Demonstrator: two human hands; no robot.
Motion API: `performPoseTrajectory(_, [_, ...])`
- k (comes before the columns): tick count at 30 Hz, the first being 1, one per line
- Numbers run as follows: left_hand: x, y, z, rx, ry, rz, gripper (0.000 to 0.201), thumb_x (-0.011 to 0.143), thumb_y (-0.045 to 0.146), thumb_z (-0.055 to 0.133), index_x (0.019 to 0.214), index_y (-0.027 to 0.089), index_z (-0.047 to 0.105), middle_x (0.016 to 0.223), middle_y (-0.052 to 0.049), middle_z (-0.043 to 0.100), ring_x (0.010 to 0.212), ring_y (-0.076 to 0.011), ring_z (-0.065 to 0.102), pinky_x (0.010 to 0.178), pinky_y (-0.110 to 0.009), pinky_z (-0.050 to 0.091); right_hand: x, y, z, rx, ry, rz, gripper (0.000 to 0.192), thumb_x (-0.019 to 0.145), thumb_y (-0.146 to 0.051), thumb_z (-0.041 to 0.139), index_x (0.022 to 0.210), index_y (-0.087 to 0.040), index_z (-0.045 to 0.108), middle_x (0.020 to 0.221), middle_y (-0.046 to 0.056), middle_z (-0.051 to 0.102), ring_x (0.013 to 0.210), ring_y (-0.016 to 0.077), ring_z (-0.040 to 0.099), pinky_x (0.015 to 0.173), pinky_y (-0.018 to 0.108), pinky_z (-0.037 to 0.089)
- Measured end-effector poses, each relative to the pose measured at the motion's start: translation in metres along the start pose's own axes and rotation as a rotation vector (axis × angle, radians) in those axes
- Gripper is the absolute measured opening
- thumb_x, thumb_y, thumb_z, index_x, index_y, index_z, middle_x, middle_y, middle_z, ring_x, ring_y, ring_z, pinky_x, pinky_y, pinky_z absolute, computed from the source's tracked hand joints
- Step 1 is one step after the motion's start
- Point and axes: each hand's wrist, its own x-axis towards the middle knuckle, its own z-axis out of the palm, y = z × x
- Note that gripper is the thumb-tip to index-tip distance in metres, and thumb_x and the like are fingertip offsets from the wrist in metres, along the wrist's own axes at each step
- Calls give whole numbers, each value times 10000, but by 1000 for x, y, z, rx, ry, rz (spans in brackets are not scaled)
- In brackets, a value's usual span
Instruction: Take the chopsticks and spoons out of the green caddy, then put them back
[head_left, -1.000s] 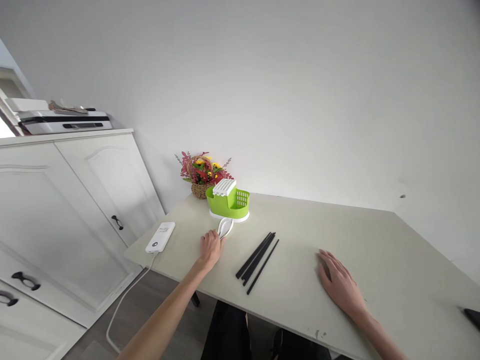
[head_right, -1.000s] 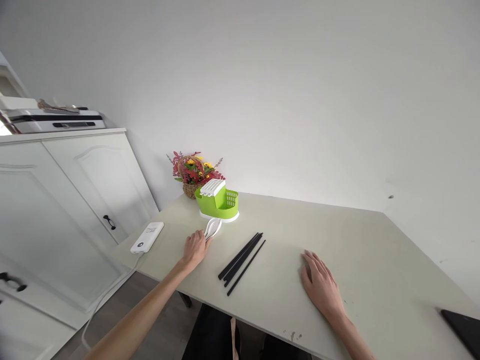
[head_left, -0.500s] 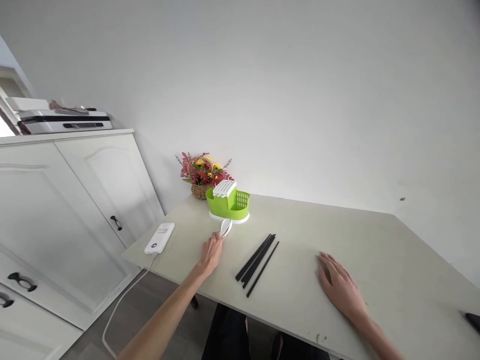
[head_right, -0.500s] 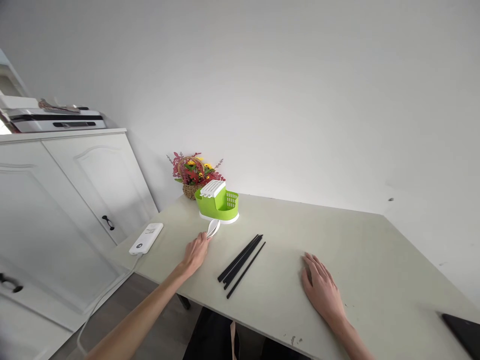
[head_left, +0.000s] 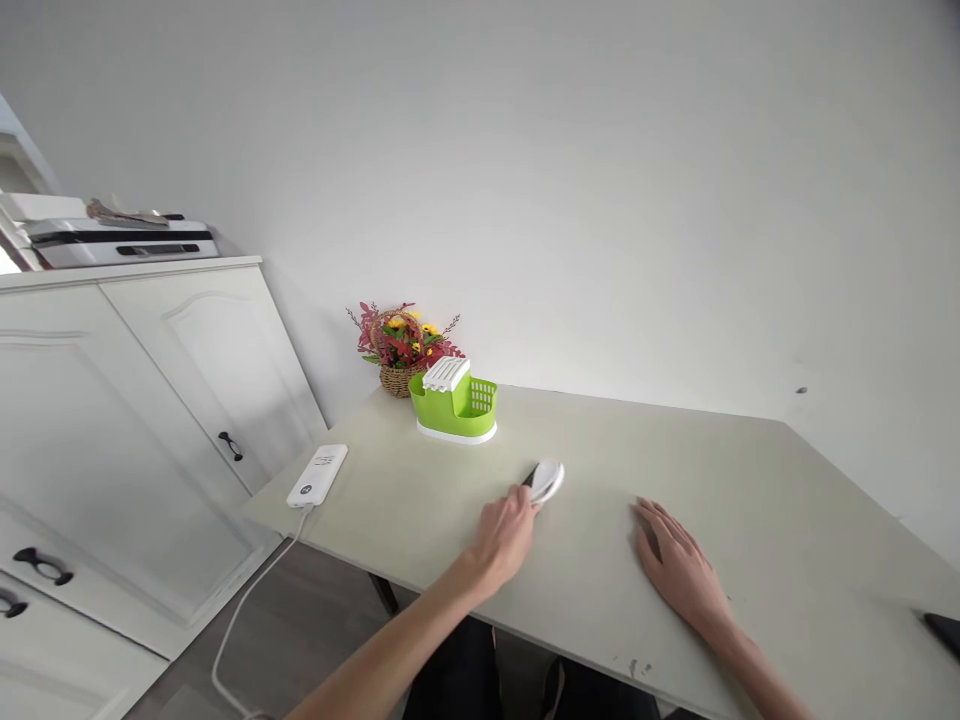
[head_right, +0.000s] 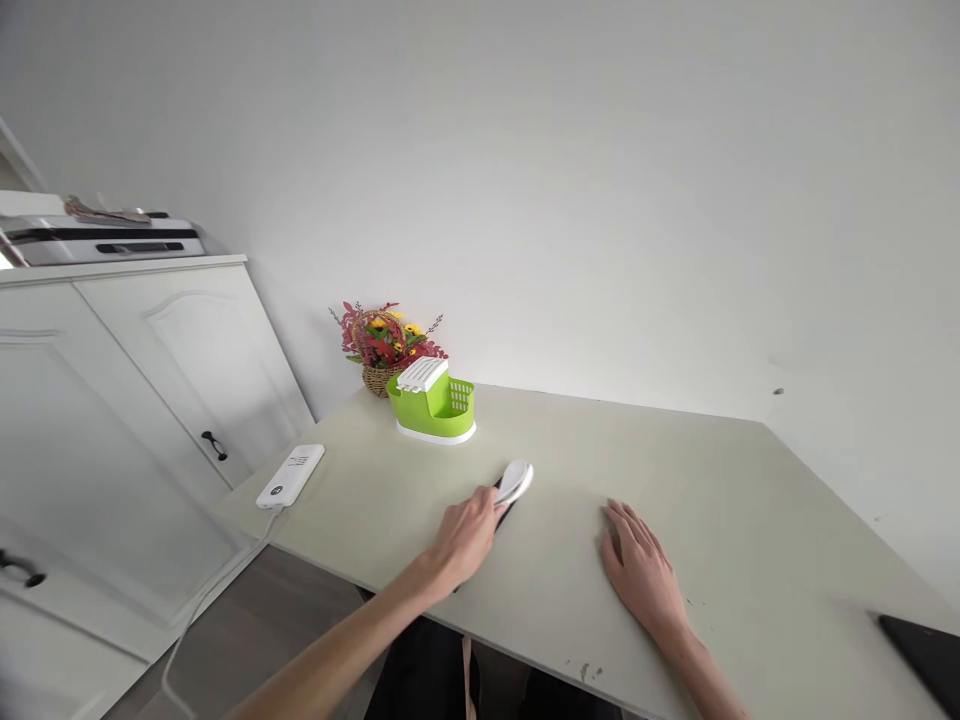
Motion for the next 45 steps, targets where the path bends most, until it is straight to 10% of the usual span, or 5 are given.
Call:
performPoseTrajectory(12, [10,67,24,125,91,150,241,1054,204,446,1166,137,648,938,-115,673,689,-195,658,570,-305,486,1,-3,-1,5,15,1,540,1011,-437,312,1435,-194,542,1557,69,530,1500,244,395,1228,482,345])
performPoseTrajectory(33, [12,92,51,286,29,185,651,735,165,807,1348,102,597,1085,-148,632,825,-220,655,658,-300,550,2,-2,1,22,36,-17,523,1007,-406,324,1438,-203,540,1545,78,539,1496,252,398,1229,485,333])
performPoseTrajectory(45, [15,95,59,337,69,171,424,819,171,745,1234,95,699,975,-164,646,858,-262,638,677,-350,508,0,-1,1,32,39,-20,529,997,-441,317,1417,-213,545,1534,75,552,1484,254,423,1223,481,352])
